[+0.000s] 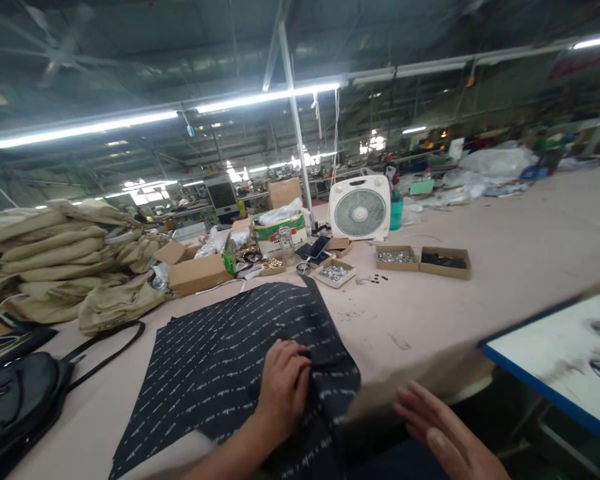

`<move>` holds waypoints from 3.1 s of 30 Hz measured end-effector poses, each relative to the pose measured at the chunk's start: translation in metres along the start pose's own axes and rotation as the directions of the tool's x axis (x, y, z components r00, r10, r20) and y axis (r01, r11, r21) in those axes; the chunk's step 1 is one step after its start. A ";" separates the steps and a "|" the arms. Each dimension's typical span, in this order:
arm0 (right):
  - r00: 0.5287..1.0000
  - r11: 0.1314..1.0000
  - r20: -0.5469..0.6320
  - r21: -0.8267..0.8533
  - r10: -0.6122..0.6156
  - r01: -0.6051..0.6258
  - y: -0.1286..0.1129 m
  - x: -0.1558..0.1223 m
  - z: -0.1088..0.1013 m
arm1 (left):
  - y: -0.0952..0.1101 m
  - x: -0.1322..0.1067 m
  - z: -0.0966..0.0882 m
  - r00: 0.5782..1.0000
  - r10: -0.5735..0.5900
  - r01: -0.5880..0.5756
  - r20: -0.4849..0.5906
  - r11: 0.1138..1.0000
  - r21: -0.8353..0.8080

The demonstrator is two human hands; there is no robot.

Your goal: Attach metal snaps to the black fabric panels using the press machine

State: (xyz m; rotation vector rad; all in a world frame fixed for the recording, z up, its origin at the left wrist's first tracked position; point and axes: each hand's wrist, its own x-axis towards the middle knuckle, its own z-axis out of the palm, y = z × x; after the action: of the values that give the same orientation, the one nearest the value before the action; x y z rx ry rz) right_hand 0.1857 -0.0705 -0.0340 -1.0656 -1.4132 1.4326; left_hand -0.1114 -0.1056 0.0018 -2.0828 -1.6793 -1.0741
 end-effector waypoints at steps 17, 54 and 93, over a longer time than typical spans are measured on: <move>0.971 0.999 -0.239 -0.049 0.003 -0.015 -0.012 -0.034 -0.032 | 0.042 0.097 0.016 0.905 0.398 -0.408 0.153 0.912 0.039; 0.994 0.885 -0.061 -0.452 0.094 -0.111 -0.064 -0.037 -0.050 | 0.119 0.102 0.072 0.316 0.517 0.410 0.796 0.682 -0.606; 0.989 0.887 -0.121 -0.445 0.081 -0.127 -0.083 0.082 -0.080 | 0.107 0.044 0.150 0.316 0.490 0.793 0.812 0.333 -0.510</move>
State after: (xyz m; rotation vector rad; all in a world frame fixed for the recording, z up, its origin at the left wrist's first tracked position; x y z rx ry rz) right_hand 0.2388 0.0327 0.0475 -1.5032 -1.6835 1.1248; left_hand 0.0469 -0.0129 -0.0466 -4.1612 -1.9642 -0.9902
